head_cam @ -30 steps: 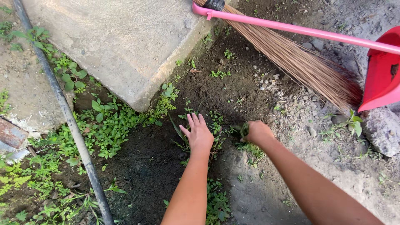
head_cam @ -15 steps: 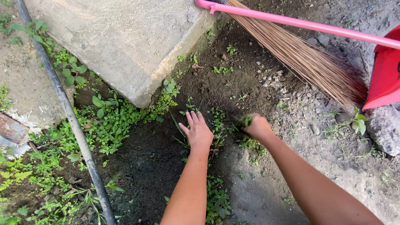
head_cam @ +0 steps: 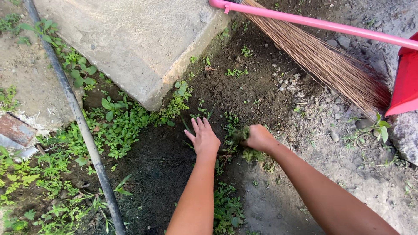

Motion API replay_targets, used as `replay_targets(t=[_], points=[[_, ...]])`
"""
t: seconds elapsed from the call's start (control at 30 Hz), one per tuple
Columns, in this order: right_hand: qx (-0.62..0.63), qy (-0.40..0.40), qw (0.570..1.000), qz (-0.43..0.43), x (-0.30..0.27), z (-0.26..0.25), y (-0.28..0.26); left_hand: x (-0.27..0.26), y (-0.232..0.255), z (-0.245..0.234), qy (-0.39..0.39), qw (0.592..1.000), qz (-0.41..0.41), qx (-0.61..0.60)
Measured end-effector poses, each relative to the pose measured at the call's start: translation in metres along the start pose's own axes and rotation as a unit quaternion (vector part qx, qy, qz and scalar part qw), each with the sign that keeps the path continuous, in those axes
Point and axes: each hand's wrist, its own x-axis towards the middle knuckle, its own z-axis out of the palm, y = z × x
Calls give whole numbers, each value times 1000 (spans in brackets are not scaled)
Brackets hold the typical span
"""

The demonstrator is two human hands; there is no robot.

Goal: The person sweeps debris into a dustpan and pulls weeds by hand from the ground near a concrete structure.

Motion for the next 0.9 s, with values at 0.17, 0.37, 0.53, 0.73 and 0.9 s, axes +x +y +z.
replay_targets(t=[0.17, 0.37, 0.53, 0.73, 0.9], points=[[-133, 67, 942, -302, -41, 8, -32, 2, 4, -8, 18, 999, 12, -26], [-232, 100, 858, -446, -57, 46, -37, 5, -1, -10, 52, 998, 20, -22], [-320, 36, 894, -311, -51, 66, -34, 4, -3, -13, 53, 998, 17, -27], [-201, 111, 967, -107, -21, 18, -25, 3, -6, -8, 59, 998, 18, -15], [-191, 55, 971, -133, -29, 2, -56, -2, -6, -8, 45, 998, 17, -43]])
